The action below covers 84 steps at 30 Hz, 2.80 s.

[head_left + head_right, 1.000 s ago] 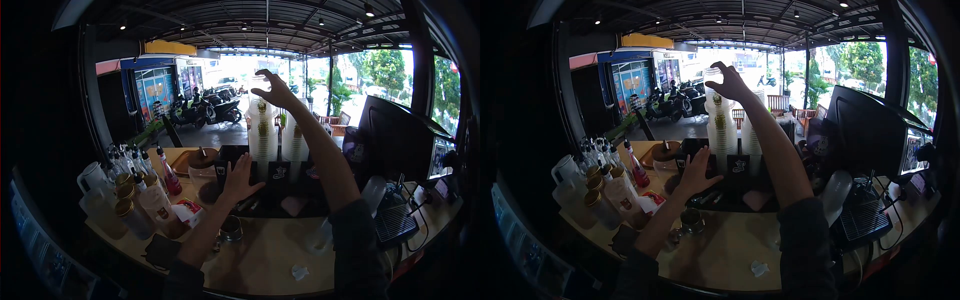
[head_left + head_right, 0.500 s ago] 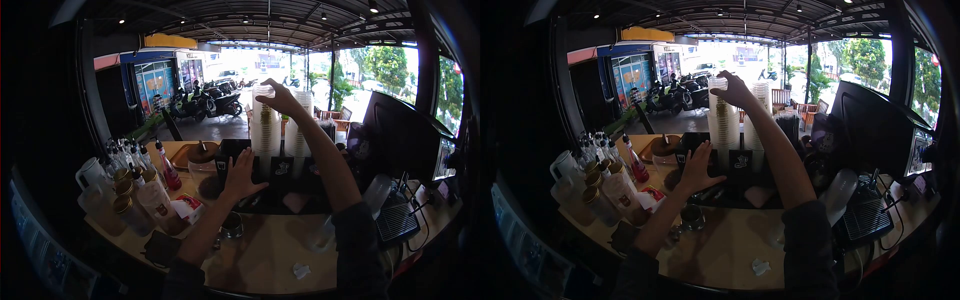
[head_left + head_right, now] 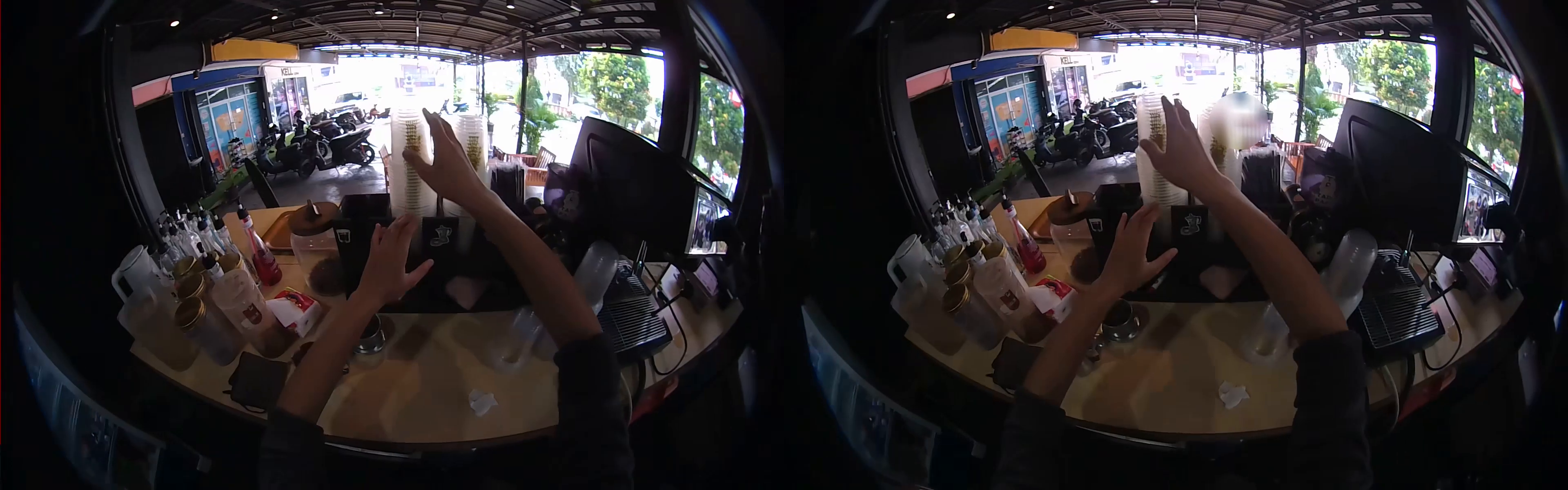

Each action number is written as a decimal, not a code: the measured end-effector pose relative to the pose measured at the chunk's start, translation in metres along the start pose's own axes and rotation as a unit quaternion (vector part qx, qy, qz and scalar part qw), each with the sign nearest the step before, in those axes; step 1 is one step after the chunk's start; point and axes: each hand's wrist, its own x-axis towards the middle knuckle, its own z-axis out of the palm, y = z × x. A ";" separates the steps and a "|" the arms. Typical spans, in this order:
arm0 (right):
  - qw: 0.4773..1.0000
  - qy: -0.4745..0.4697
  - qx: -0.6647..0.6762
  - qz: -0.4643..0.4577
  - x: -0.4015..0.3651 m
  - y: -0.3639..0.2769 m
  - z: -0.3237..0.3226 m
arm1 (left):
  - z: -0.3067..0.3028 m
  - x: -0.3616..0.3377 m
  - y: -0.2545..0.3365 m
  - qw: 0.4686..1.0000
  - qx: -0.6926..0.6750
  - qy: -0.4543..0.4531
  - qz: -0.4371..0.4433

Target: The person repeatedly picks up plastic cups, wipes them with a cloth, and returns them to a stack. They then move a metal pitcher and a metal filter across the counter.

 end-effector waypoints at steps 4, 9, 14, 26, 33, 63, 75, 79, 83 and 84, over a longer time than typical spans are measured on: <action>0.994 -0.079 0.059 0.039 -0.058 -0.054 -0.055 | 0.022 -0.009 0.045 0.986 -0.158 -0.021 0.051; 0.981 -0.060 0.095 0.156 -0.152 -0.071 -0.128 | 0.104 -0.051 0.082 0.916 -0.357 -0.182 -0.009; 0.968 0.033 0.036 0.247 -0.261 -0.057 -0.154 | 0.138 -0.086 0.110 0.880 -0.399 -0.252 -0.052; 0.928 -0.063 0.050 0.363 -0.358 -0.031 -0.106 | 0.152 -0.092 0.125 0.915 -0.331 -0.225 -0.052; 0.911 -0.062 0.095 0.396 -0.365 -0.019 -0.094 | 0.159 -0.091 0.125 0.914 -0.341 -0.214 -0.052; 0.921 -0.003 0.059 0.384 -0.343 -0.031 -0.093 | 0.163 -0.095 0.120 0.912 -0.369 -0.178 -0.015; 0.977 -0.025 -0.067 0.199 -0.269 -0.051 -0.139 | 0.164 -0.084 0.097 0.722 -0.670 -0.109 -0.135; 0.981 -0.058 -0.123 0.135 -0.248 -0.066 -0.142 | 0.058 -0.061 0.114 0.629 -0.769 0.043 -0.105; 0.983 -0.078 -0.158 0.046 -0.241 -0.074 -0.119 | 0.014 -0.055 0.117 0.771 -0.613 0.036 -0.168; 0.984 -0.079 -0.152 0.042 -0.237 -0.080 -0.116 | 0.013 -0.058 0.110 0.774 -0.609 0.041 -0.171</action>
